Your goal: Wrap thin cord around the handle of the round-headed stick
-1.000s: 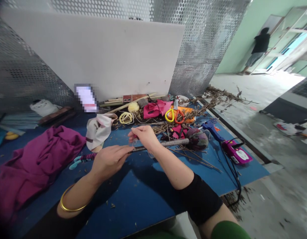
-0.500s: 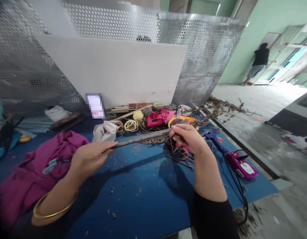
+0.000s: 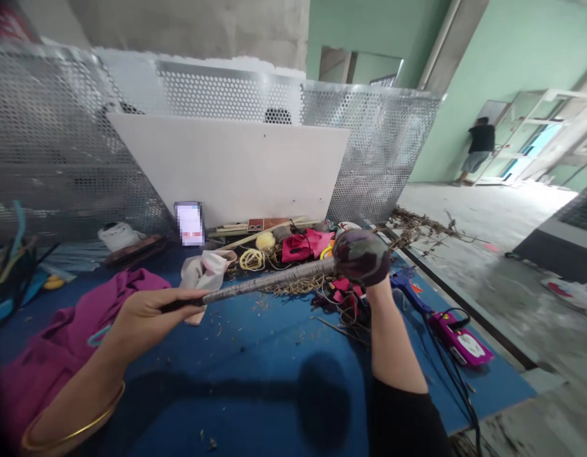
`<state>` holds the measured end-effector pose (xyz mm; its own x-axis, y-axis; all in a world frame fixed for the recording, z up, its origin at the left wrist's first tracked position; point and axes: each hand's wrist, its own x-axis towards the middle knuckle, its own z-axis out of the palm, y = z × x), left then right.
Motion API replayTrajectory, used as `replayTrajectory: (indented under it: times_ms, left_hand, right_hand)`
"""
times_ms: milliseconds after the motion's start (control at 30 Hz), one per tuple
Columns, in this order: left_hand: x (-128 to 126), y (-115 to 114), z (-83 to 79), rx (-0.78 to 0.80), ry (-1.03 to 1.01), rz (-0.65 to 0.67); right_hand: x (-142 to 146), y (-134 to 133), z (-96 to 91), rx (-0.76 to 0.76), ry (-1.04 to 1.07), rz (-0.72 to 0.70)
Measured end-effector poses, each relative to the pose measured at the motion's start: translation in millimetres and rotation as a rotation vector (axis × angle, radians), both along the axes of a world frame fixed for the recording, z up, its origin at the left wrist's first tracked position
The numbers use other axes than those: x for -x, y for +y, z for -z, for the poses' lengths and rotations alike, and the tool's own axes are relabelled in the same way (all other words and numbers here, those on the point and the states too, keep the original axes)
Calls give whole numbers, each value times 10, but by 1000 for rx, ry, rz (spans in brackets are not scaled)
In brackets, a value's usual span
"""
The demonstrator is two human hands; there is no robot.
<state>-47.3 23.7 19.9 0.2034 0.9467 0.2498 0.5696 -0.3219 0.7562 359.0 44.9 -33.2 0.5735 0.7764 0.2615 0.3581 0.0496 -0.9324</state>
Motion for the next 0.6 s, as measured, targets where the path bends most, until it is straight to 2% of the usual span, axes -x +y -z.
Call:
replayTrajectory:
  times_ms: [100, 167, 233, 267, 333, 400, 433, 500, 600]
  left_hand:
    - [-122, -94, -48, 53, -86, -50]
    - [-209, -141, -56, 86, -137, -71]
    - [-283, -168, -41, 85, -172, -76]
    - [-313, -175, -26, 102, -177, -62]
    - [-361, -182, 10, 121, -174, -40]
    - [-396, -184, 46, 130, -178, -20]
    - [-411, -184, 62, 134, -187, -16]
    - [-439, -184, 86, 141, -212, -16]
    - [-480, -177, 120, 148, -251, -13]
  right_hand:
    - [256, 7, 13, 23, -141, 85]
    - [546, -26, -3, 22, -308, 12]
    - [922, -102, -11, -13, -408, -261]
    - [1122, -155, -3, -34, -342, -452]
    - [1494, -282, 47, -21, -185, -726]
    - [1761, -412, 123, -18, -85, -871]
    - [1842, -471, 158, -12, -69, -905]
    - [1904, -572, 192, -52, -117, -861]
    - [1848, -687, 123, -273, -272, -718]
